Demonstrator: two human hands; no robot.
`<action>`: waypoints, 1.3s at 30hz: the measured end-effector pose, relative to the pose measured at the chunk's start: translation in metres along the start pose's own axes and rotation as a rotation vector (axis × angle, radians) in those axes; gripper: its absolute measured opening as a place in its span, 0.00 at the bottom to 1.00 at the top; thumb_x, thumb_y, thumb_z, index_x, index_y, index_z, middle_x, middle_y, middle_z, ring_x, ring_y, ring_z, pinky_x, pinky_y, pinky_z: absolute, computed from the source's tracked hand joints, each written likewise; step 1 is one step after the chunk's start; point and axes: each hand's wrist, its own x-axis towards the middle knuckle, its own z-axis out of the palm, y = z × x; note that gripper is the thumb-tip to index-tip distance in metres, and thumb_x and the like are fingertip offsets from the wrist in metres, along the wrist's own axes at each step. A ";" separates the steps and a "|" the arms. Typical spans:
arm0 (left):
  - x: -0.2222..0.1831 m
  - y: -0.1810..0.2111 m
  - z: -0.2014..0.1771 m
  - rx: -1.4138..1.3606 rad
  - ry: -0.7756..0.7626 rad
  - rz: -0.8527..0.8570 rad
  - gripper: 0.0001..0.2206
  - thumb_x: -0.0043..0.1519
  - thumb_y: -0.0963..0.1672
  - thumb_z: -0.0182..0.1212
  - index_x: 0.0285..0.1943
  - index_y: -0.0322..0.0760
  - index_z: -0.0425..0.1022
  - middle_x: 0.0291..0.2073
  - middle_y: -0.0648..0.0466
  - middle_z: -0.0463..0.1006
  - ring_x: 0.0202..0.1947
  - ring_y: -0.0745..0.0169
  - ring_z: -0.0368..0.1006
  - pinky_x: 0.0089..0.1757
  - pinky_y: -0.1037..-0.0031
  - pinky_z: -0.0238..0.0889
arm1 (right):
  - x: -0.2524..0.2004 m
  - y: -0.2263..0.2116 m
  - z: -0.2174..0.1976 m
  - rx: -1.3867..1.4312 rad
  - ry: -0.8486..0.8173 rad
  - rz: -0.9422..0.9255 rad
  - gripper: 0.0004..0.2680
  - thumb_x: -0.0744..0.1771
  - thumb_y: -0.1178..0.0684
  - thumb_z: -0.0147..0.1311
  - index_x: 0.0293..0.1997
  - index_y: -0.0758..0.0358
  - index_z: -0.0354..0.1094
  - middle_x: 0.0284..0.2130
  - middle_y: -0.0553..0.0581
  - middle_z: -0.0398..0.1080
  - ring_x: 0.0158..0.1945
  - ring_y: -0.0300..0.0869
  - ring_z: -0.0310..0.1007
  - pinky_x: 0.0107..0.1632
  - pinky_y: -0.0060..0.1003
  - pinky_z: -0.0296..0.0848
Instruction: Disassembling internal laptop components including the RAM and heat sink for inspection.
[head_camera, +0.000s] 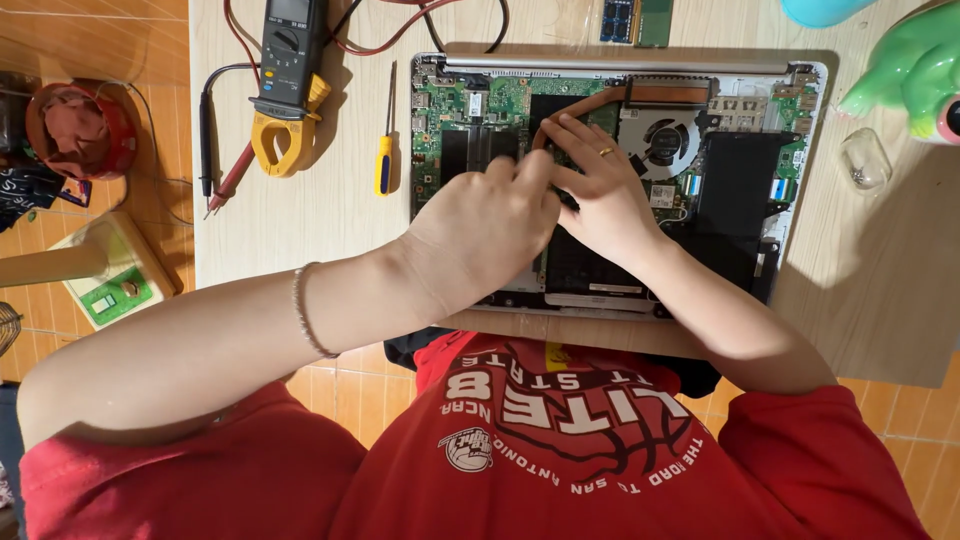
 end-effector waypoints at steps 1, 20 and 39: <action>0.001 -0.002 0.005 0.002 0.001 -0.002 0.06 0.54 0.41 0.61 0.35 0.32 0.78 0.37 0.48 0.75 0.31 0.62 0.74 0.28 0.76 0.70 | 0.002 -0.001 -0.001 -0.001 0.001 -0.003 0.12 0.65 0.53 0.66 0.53 0.58 0.73 0.68 0.61 0.63 0.75 0.54 0.57 0.73 0.58 0.58; -0.001 0.003 0.006 0.013 0.122 -0.034 0.10 0.52 0.42 0.59 0.39 0.33 0.80 0.37 0.48 0.77 0.33 0.60 0.75 0.30 0.74 0.70 | 0.001 -0.013 -0.005 0.032 0.088 -0.089 0.09 0.63 0.57 0.66 0.46 0.59 0.75 0.59 0.58 0.69 0.67 0.54 0.65 0.68 0.51 0.68; 0.001 0.005 0.008 0.063 0.358 0.043 0.18 0.45 0.44 0.57 0.44 0.36 0.80 0.35 0.49 0.77 0.33 0.59 0.76 0.30 0.77 0.69 | 0.012 -0.025 -0.011 0.394 -0.025 0.074 0.08 0.64 0.58 0.64 0.43 0.65 0.72 0.46 0.56 0.72 0.52 0.47 0.74 0.52 0.42 0.76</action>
